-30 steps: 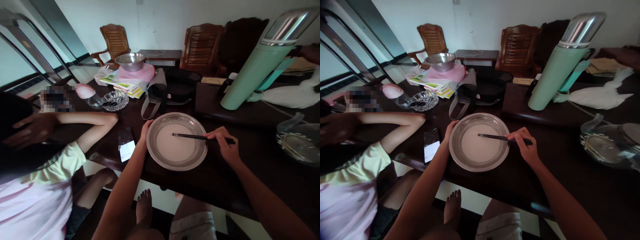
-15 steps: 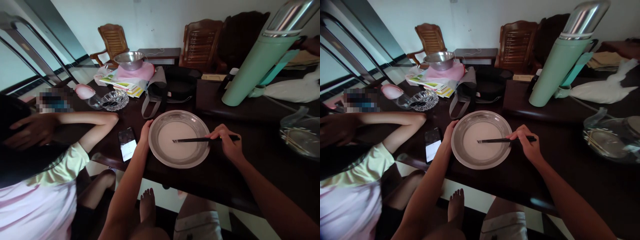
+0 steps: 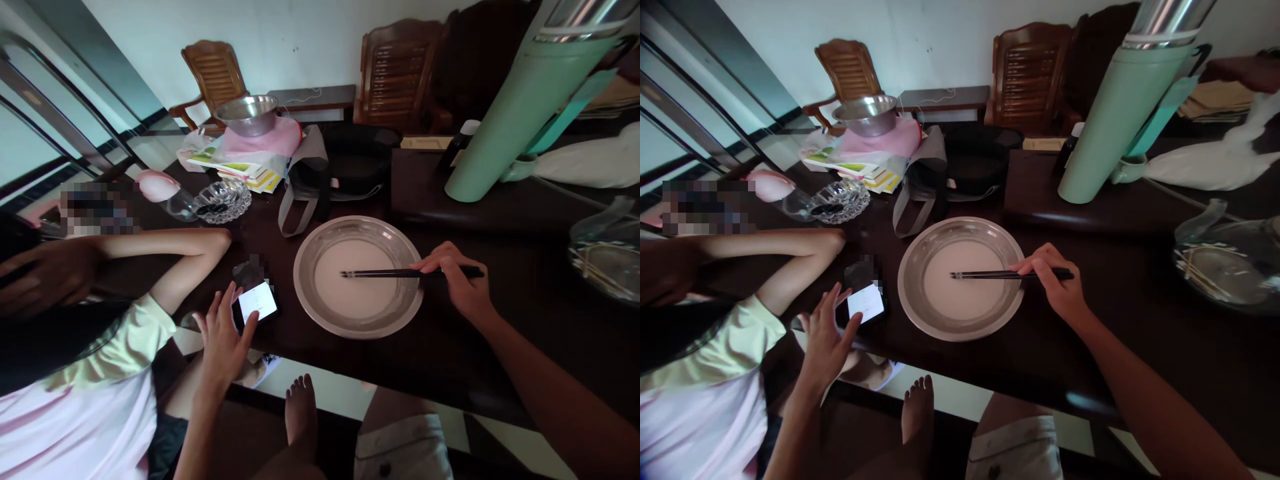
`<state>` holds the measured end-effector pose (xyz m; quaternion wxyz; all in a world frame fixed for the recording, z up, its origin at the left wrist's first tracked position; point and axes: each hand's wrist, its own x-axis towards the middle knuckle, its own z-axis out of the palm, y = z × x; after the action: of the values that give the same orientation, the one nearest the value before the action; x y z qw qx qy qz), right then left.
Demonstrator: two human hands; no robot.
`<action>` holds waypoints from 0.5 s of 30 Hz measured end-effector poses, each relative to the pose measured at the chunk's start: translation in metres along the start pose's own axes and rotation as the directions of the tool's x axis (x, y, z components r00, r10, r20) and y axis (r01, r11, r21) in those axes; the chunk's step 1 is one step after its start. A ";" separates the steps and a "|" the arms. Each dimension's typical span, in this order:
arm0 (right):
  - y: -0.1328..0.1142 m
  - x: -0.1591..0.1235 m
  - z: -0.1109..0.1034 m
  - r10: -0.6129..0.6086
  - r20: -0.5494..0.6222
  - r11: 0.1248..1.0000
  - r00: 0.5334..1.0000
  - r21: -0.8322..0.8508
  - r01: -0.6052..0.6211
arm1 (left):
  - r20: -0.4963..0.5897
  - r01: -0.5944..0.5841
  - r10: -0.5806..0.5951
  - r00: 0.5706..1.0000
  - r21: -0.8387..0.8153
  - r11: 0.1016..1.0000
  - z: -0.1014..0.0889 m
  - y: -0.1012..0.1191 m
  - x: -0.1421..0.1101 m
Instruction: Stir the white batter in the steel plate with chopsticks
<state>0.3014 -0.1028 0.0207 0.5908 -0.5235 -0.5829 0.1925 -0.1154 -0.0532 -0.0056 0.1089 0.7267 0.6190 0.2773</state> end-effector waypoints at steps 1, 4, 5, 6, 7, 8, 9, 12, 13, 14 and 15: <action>0.000 0.000 0.000 -0.001 0.006 1.000 1.000 0.005 0.001 | 0.009 -0.017 0.017 1.000 0.025 1.000 0.003 -0.003 -0.001; 0.000 0.000 0.000 -0.017 0.010 1.000 1.000 0.018 0.017 | -0.012 -0.094 0.095 0.995 0.058 0.994 0.008 -0.008 -0.002; 0.000 0.000 0.000 -0.025 0.011 1.000 1.000 0.014 0.025 | -0.025 -0.122 0.123 0.992 0.050 0.991 0.008 -0.010 -0.001; 0.001 0.000 -0.001 -0.031 0.014 1.000 0.999 0.007 0.030 | -0.040 -0.146 0.147 0.988 0.029 0.989 0.009 -0.012 -0.001; 0.002 0.000 -0.001 -0.035 0.018 0.999 0.999 0.000 0.035 | -0.060 -0.168 0.168 0.984 -0.002 0.986 0.009 -0.014 0.000; 0.002 0.001 -0.001 -0.035 0.021 0.999 0.999 -0.006 0.036 | -0.080 -0.185 0.181 0.980 -0.035 0.982 0.010 -0.016 0.002; 0.003 0.001 -0.002 -0.032 0.020 0.999 0.999 -0.008 0.033 | -0.101 -0.193 0.186 0.977 -0.066 0.979 0.011 -0.018 0.005; 0.004 0.001 -0.002 -0.018 -0.012 0.999 1.000 0.026 0.018 | -0.104 -0.179 0.166 0.981 -0.131 0.975 0.016 -0.023 0.017; 0.004 0.001 -0.002 -0.013 -0.016 0.999 1.000 0.042 0.014 | -0.089 -0.166 0.154 0.984 -0.150 0.975 0.018 -0.023 0.022; 0.004 0.001 -0.002 -0.009 -0.008 0.999 1.000 0.052 0.010 | -0.073 -0.149 0.138 0.988 -0.170 0.974 0.020 -0.023 0.027; 0.004 0.001 -0.002 -0.007 0.009 0.999 1.000 0.053 0.007 | -0.055 -0.134 0.126 0.990 -0.189 0.973 0.021 -0.023 0.032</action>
<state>0.3049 -0.1012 0.0179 0.6023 -0.5047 -0.5823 0.2084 -0.1208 -0.0136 -0.0256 0.1468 0.7456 0.5426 0.3580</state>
